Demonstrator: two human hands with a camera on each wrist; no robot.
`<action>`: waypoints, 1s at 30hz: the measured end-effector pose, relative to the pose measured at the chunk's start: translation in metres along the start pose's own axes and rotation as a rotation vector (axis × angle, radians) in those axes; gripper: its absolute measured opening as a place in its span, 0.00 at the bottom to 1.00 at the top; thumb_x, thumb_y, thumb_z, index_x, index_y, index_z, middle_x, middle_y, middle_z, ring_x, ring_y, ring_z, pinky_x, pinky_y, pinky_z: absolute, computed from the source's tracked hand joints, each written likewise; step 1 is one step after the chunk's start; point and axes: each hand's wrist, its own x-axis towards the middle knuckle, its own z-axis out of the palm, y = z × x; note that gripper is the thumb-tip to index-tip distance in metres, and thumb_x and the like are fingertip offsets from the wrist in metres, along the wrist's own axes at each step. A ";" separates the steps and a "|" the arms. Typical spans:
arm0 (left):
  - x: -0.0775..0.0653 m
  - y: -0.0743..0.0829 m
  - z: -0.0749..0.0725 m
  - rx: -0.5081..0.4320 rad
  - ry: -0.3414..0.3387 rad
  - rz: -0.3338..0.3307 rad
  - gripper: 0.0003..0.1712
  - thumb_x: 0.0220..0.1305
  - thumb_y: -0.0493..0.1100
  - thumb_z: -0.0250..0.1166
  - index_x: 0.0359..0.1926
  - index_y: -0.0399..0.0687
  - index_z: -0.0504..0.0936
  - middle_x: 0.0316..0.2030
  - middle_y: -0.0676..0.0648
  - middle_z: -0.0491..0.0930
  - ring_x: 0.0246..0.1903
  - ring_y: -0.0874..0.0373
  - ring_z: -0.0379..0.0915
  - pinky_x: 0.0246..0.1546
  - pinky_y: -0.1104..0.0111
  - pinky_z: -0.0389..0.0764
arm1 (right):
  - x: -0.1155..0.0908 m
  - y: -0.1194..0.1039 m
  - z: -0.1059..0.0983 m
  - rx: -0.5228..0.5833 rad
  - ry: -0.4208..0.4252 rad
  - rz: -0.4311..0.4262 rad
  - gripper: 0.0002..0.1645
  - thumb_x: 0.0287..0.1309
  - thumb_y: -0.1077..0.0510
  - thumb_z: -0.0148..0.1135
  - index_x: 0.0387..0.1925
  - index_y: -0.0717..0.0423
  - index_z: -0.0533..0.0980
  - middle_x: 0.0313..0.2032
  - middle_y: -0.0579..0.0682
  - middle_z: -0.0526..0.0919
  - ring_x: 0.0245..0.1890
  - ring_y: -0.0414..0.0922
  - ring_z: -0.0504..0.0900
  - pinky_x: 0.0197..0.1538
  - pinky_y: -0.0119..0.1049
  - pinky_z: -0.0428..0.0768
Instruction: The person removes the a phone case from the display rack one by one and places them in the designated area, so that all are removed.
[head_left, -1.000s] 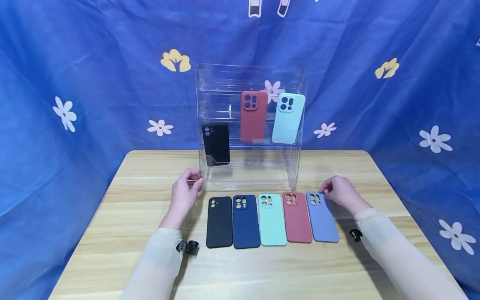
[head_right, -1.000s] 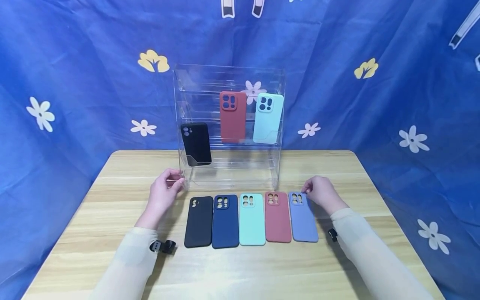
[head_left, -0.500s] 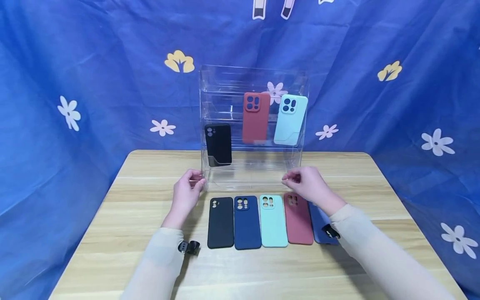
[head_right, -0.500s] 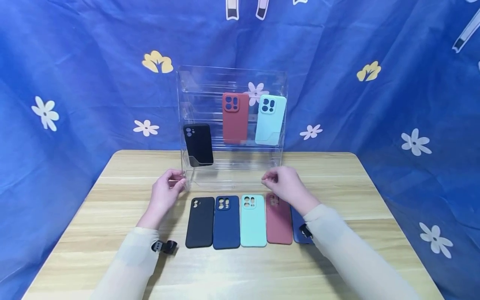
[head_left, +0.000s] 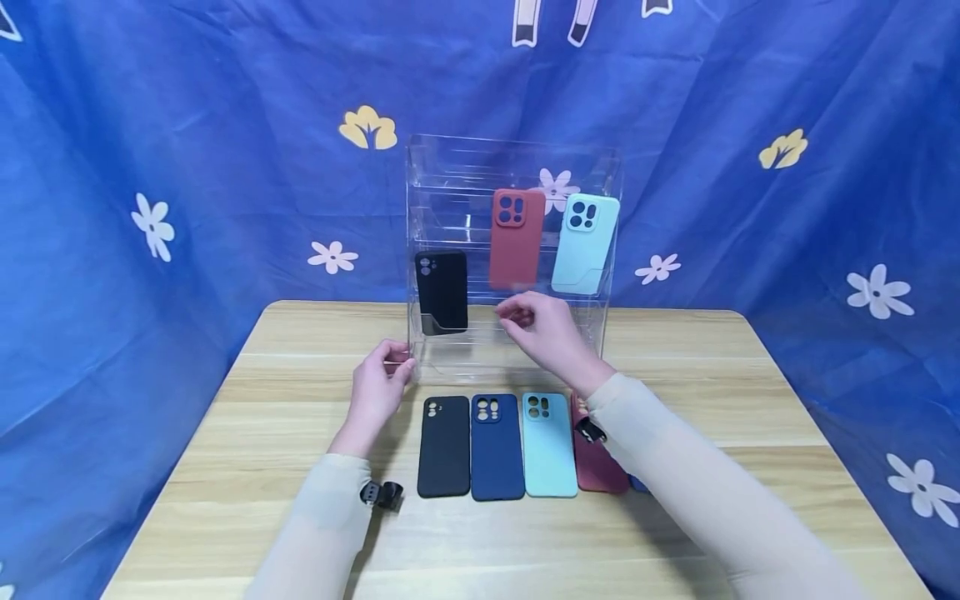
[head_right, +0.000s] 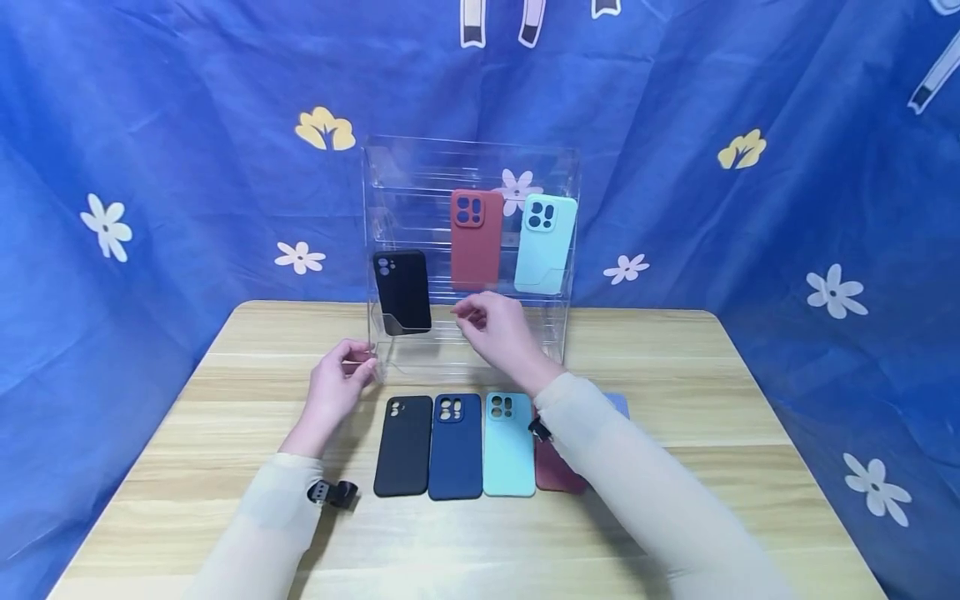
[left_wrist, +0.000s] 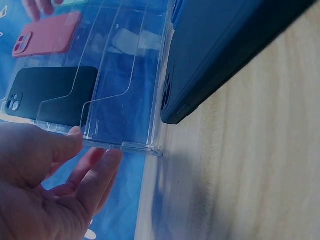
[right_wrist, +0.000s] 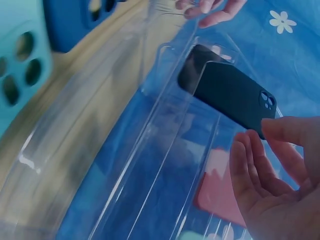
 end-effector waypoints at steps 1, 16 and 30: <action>0.000 0.000 0.000 0.000 -0.001 -0.002 0.14 0.72 0.34 0.64 0.56 0.35 0.79 0.50 0.33 0.85 0.48 0.39 0.86 0.48 0.59 0.91 | 0.004 -0.002 0.003 0.012 0.008 0.004 0.10 0.65 0.63 0.69 0.47 0.54 0.86 0.43 0.48 0.89 0.38 0.42 0.87 0.46 0.37 0.90; -0.001 0.000 -0.001 -0.008 0.004 -0.004 0.14 0.71 0.33 0.64 0.55 0.36 0.79 0.49 0.33 0.85 0.47 0.39 0.85 0.45 0.62 0.92 | 0.051 -0.020 0.033 0.010 0.185 -0.112 0.22 0.65 0.65 0.67 0.60 0.54 0.81 0.53 0.55 0.84 0.47 0.46 0.87 0.54 0.33 0.88; -0.002 0.001 -0.002 -0.002 -0.002 -0.015 0.14 0.71 0.33 0.64 0.55 0.36 0.79 0.50 0.34 0.85 0.48 0.40 0.86 0.46 0.63 0.91 | 0.071 -0.023 0.056 0.120 0.319 -0.112 0.17 0.69 0.63 0.65 0.58 0.53 0.83 0.50 0.52 0.87 0.47 0.44 0.87 0.53 0.29 0.87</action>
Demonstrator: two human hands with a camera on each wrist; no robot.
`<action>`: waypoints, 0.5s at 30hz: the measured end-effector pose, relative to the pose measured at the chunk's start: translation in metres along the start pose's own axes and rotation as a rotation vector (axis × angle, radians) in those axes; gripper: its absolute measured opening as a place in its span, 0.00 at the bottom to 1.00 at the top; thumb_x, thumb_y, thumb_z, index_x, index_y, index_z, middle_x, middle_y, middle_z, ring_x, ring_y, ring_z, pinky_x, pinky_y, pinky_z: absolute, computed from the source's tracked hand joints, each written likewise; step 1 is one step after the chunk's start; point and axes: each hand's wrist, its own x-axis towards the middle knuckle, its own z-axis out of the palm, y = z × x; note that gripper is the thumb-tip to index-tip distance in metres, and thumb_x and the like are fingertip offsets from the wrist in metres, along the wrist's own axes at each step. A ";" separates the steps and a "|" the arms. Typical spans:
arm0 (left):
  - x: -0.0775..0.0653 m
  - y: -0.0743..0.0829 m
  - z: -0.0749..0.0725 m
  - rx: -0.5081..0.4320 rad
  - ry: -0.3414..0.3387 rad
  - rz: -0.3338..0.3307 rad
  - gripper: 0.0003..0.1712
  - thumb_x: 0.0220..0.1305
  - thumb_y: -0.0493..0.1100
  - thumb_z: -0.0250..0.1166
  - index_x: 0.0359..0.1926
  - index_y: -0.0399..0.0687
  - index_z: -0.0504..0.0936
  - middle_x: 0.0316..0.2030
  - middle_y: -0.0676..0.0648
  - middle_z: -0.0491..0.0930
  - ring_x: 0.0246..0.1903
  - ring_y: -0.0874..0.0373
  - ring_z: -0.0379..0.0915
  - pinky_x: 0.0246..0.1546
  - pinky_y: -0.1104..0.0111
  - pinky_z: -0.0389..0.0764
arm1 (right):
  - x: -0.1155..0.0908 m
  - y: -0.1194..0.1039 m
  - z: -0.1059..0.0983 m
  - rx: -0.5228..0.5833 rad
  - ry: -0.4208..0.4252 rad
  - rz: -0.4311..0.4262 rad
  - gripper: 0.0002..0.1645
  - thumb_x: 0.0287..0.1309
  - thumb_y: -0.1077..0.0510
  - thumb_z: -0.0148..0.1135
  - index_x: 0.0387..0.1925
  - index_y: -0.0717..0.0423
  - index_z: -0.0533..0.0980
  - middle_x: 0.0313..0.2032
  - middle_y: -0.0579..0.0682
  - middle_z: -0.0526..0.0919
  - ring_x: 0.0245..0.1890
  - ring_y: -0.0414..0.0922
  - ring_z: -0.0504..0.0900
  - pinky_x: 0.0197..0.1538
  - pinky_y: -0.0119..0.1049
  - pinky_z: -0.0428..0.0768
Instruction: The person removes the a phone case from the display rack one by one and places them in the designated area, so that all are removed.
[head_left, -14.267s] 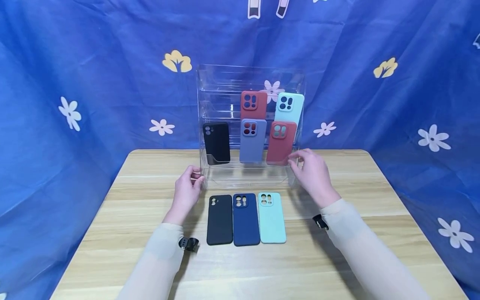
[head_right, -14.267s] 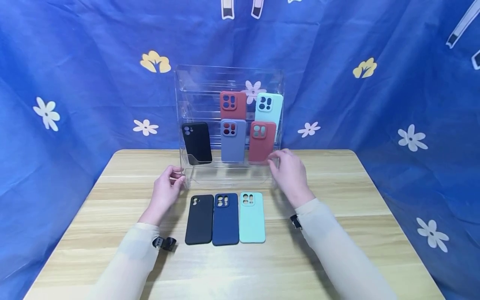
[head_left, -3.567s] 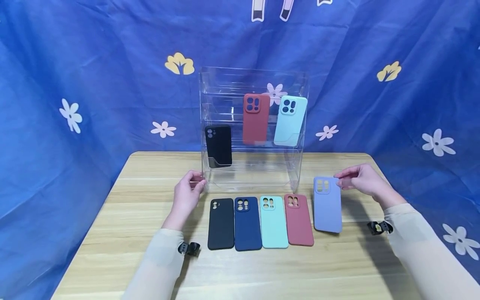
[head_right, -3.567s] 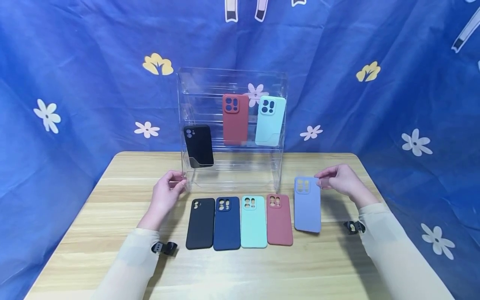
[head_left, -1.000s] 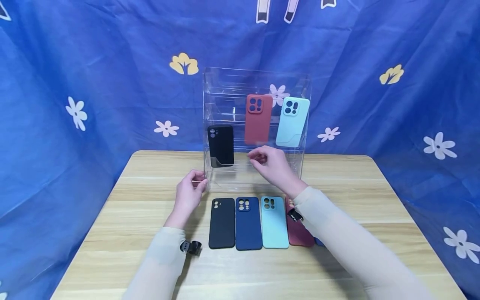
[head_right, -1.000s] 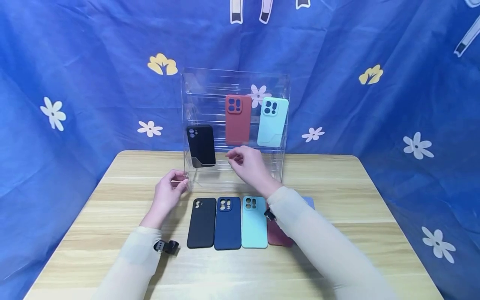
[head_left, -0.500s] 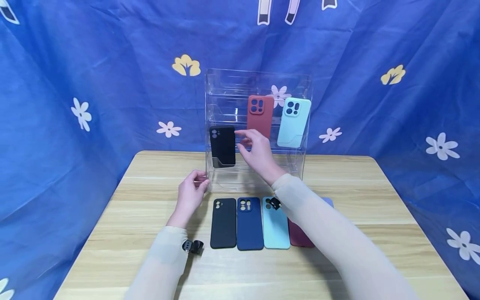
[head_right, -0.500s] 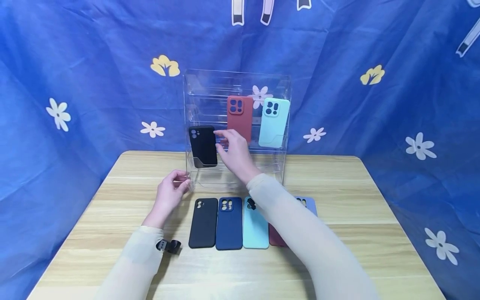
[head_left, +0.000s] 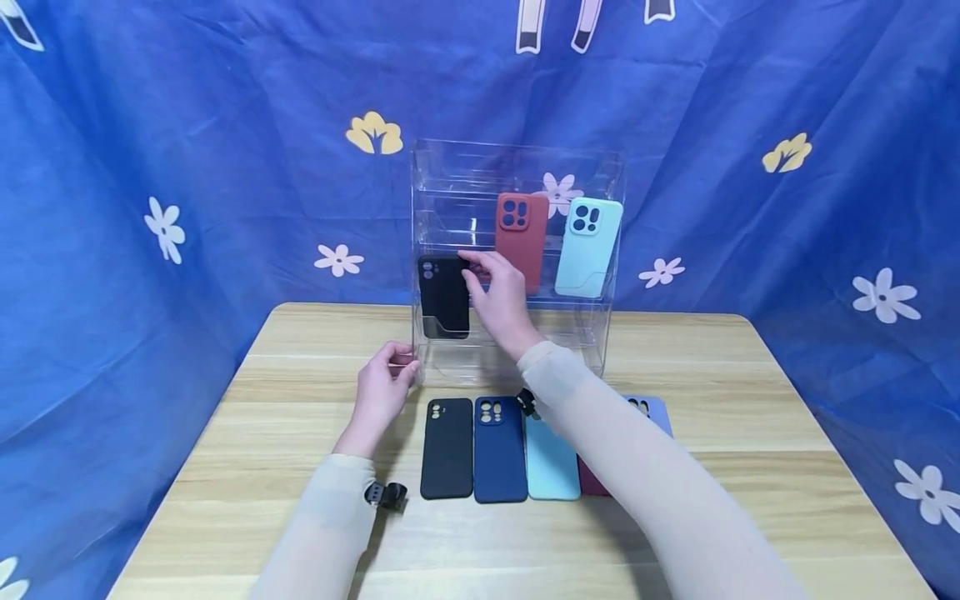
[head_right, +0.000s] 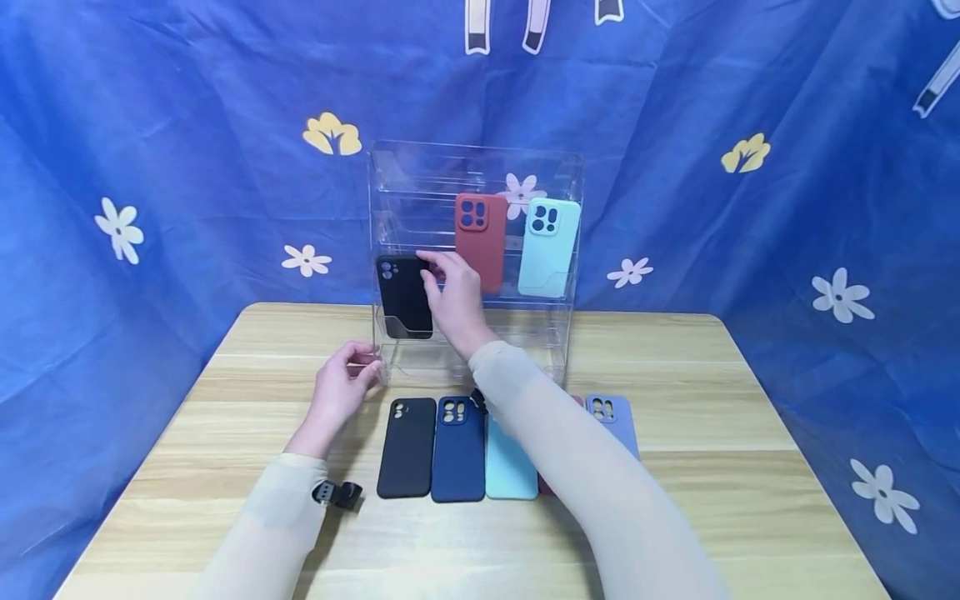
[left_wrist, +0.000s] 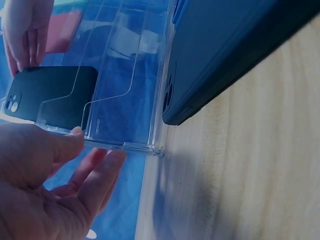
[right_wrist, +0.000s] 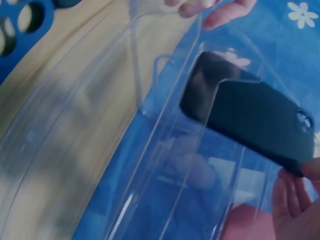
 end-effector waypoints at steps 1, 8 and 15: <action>0.000 0.000 0.000 -0.001 -0.002 -0.001 0.14 0.71 0.33 0.64 0.55 0.36 0.79 0.50 0.34 0.85 0.48 0.40 0.85 0.46 0.63 0.91 | -0.001 0.002 0.000 -0.002 0.014 -0.010 0.17 0.69 0.64 0.65 0.57 0.53 0.84 0.49 0.51 0.88 0.45 0.43 0.87 0.52 0.29 0.87; 0.000 0.000 0.000 -0.007 -0.009 -0.008 0.14 0.71 0.33 0.64 0.56 0.36 0.78 0.50 0.33 0.85 0.49 0.39 0.85 0.48 0.60 0.91 | -0.003 0.008 -0.004 0.016 0.051 -0.043 0.14 0.68 0.63 0.66 0.54 0.53 0.86 0.46 0.49 0.89 0.43 0.41 0.88 0.48 0.28 0.87; 0.000 -0.001 0.000 -0.001 -0.005 -0.004 0.14 0.71 0.33 0.64 0.56 0.37 0.79 0.50 0.34 0.85 0.49 0.39 0.85 0.47 0.61 0.91 | -0.007 0.005 -0.009 -0.010 0.028 -0.055 0.14 0.68 0.63 0.66 0.53 0.53 0.86 0.44 0.49 0.89 0.41 0.41 0.87 0.46 0.28 0.87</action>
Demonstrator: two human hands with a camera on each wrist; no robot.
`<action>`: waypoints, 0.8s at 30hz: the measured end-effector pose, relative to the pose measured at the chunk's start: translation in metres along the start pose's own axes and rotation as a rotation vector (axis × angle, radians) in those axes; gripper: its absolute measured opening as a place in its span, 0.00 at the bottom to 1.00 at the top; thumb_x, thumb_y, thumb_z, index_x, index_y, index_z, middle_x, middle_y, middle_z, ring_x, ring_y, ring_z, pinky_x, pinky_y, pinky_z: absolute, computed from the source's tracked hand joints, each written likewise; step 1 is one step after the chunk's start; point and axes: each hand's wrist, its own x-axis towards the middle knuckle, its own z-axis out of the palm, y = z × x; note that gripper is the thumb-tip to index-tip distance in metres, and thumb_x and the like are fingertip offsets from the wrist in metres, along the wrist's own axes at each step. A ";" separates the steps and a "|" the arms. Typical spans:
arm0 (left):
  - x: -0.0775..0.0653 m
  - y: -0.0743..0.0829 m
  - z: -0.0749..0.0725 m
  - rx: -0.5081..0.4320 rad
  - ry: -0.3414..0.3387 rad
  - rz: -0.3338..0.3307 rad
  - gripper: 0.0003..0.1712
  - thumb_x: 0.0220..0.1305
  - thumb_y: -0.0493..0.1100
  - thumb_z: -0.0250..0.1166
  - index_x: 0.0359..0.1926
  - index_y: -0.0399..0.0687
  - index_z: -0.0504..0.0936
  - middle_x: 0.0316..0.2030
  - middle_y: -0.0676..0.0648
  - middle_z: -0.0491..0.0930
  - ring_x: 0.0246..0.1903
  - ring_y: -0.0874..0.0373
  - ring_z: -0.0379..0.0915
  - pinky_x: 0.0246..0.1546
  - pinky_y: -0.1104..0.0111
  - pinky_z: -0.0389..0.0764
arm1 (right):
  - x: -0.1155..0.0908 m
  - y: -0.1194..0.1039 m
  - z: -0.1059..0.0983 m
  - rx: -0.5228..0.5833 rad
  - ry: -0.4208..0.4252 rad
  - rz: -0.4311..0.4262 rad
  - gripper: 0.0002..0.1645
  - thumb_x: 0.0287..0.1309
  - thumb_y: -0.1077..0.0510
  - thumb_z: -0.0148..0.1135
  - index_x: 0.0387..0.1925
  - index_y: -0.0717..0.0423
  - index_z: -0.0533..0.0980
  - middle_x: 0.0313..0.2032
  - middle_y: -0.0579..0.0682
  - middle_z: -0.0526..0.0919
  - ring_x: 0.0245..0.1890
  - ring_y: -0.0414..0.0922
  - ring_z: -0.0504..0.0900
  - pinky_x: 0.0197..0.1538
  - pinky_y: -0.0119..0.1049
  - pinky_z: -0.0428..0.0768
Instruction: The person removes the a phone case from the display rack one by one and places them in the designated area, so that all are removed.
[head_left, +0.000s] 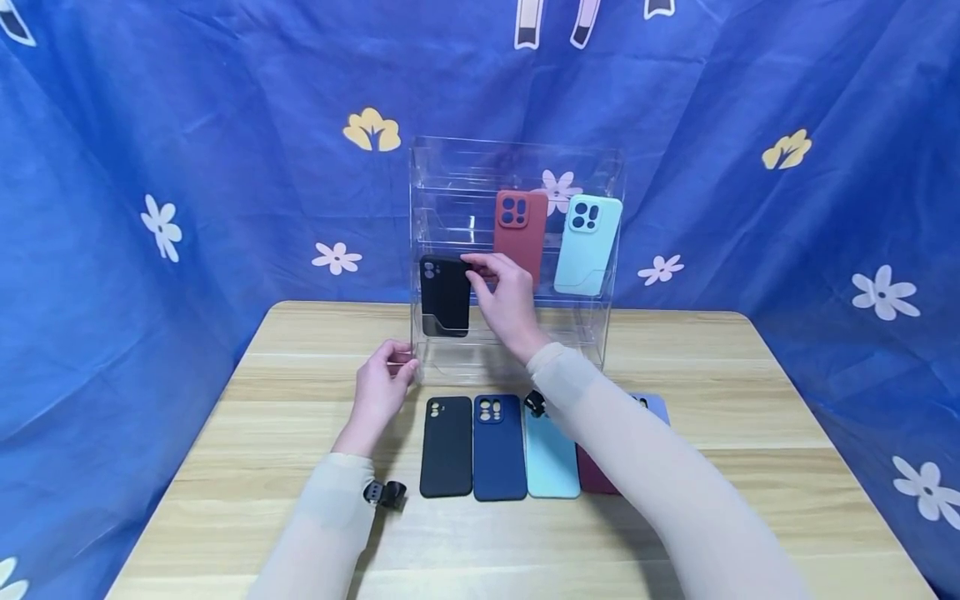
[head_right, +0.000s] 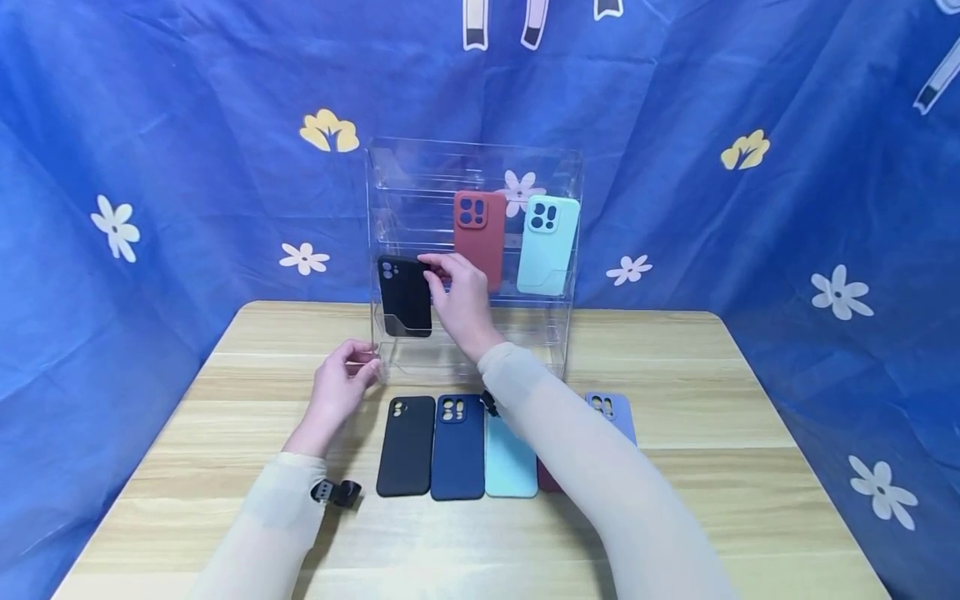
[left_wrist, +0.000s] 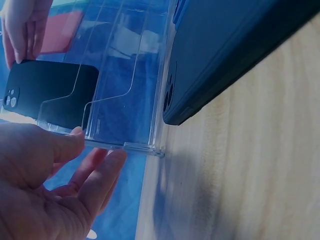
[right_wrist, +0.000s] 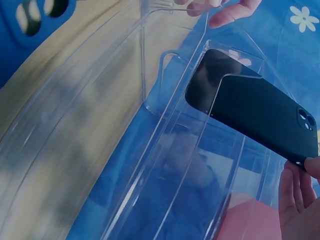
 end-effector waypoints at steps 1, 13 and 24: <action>0.000 0.000 0.000 -0.004 0.000 -0.002 0.14 0.71 0.33 0.64 0.56 0.37 0.79 0.50 0.34 0.85 0.49 0.39 0.85 0.47 0.61 0.91 | -0.001 -0.001 -0.002 0.000 -0.005 -0.005 0.13 0.68 0.63 0.66 0.52 0.53 0.86 0.44 0.50 0.89 0.41 0.40 0.87 0.46 0.28 0.87; -0.003 0.000 0.001 -0.005 -0.002 -0.001 0.14 0.71 0.33 0.65 0.56 0.36 0.79 0.49 0.34 0.85 0.48 0.39 0.86 0.45 0.63 0.92 | -0.012 0.003 -0.020 0.023 0.028 -0.005 0.13 0.67 0.64 0.68 0.51 0.54 0.85 0.45 0.51 0.89 0.38 0.40 0.87 0.44 0.28 0.88; 0.002 -0.001 -0.001 -0.001 -0.017 0.005 0.16 0.72 0.34 0.64 0.57 0.34 0.77 0.51 0.32 0.84 0.50 0.38 0.84 0.50 0.58 0.91 | -0.009 -0.005 -0.040 0.104 0.102 -0.033 0.12 0.64 0.67 0.68 0.49 0.57 0.86 0.41 0.54 0.88 0.37 0.43 0.88 0.44 0.30 0.90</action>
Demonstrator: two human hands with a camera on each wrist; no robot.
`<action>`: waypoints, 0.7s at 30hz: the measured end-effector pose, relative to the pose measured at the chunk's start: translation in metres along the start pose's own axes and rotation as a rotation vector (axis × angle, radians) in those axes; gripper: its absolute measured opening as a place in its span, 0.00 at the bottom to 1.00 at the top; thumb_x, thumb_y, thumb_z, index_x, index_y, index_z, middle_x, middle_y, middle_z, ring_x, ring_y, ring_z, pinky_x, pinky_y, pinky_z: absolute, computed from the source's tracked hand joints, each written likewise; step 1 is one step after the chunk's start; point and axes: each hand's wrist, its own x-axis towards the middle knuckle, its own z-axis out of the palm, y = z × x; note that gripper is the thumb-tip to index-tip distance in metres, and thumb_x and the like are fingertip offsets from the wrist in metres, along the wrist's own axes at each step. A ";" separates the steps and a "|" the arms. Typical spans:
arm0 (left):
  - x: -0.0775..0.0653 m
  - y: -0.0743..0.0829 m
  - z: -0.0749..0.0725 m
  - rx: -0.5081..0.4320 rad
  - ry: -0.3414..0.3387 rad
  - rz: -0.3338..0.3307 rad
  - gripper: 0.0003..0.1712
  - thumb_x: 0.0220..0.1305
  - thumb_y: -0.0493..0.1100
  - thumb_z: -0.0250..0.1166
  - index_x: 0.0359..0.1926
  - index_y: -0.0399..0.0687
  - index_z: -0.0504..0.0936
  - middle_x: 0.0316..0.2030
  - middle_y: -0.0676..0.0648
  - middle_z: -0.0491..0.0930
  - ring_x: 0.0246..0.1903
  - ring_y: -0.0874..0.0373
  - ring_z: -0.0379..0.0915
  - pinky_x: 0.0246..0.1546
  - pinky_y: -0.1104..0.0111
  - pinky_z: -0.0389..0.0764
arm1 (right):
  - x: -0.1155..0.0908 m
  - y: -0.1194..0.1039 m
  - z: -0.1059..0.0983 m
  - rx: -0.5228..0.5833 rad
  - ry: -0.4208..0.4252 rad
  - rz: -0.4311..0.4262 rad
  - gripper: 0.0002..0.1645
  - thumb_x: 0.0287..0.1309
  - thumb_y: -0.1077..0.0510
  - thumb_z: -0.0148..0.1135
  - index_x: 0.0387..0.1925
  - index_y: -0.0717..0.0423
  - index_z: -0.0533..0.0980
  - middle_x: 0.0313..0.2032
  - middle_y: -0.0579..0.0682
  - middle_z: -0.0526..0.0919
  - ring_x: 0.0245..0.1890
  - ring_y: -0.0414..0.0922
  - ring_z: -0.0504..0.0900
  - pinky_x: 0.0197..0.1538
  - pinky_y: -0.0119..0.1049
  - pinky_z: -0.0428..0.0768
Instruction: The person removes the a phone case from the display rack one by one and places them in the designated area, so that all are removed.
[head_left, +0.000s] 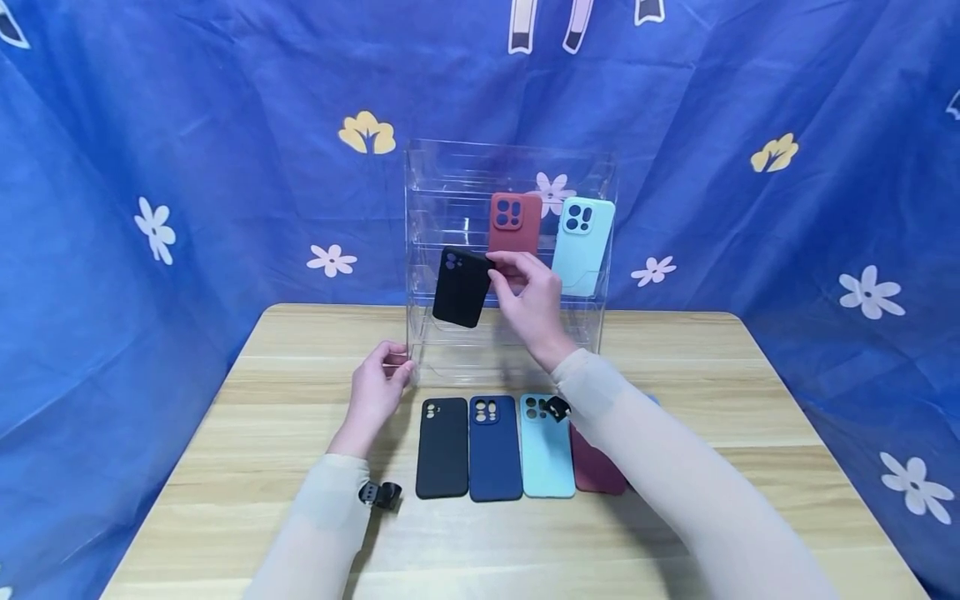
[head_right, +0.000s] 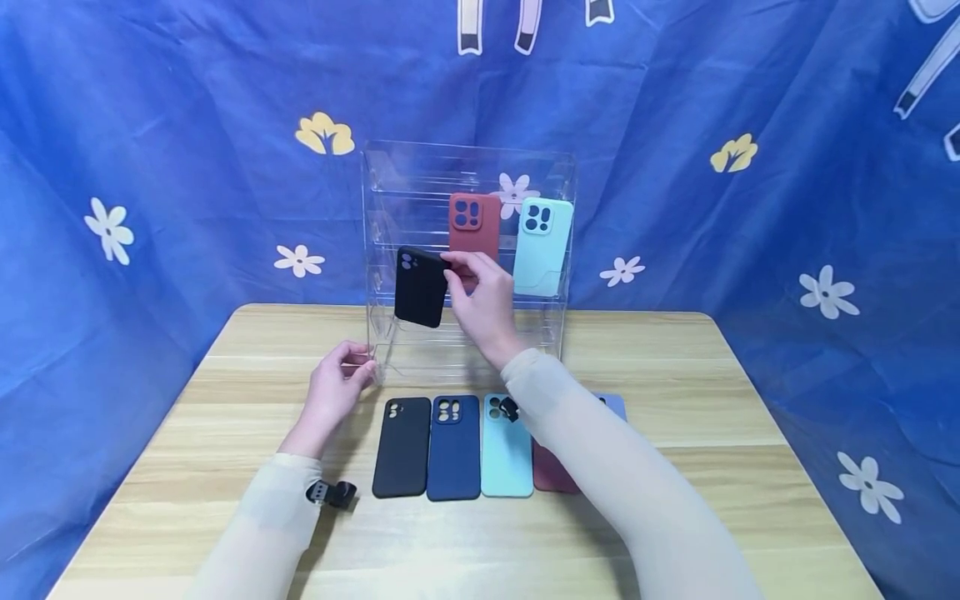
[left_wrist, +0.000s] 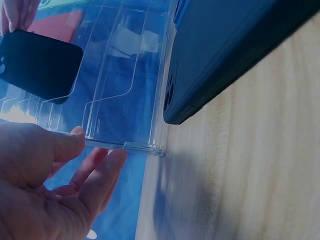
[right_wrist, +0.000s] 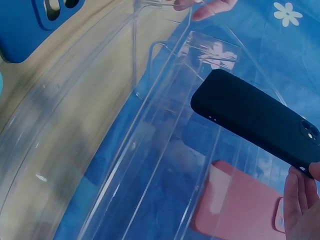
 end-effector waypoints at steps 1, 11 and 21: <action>0.000 0.000 0.000 0.003 0.002 0.001 0.16 0.72 0.34 0.64 0.57 0.34 0.77 0.51 0.32 0.84 0.50 0.38 0.85 0.50 0.58 0.91 | 0.000 0.000 -0.002 0.011 0.003 0.000 0.12 0.64 0.67 0.68 0.49 0.58 0.86 0.41 0.54 0.88 0.37 0.43 0.88 0.44 0.31 0.90; 0.000 0.000 0.001 0.006 0.005 0.004 0.16 0.72 0.33 0.64 0.58 0.35 0.77 0.51 0.33 0.84 0.50 0.37 0.85 0.49 0.58 0.91 | -0.009 -0.001 -0.020 0.037 0.016 0.057 0.12 0.65 0.65 0.68 0.49 0.54 0.86 0.41 0.52 0.88 0.37 0.43 0.87 0.45 0.31 0.89; 0.001 -0.001 0.002 0.008 0.005 -0.003 0.15 0.72 0.34 0.64 0.57 0.35 0.78 0.51 0.33 0.85 0.50 0.38 0.85 0.49 0.59 0.91 | -0.030 0.001 -0.040 0.025 -0.015 0.136 0.12 0.64 0.64 0.70 0.48 0.54 0.86 0.41 0.52 0.90 0.38 0.44 0.88 0.45 0.27 0.86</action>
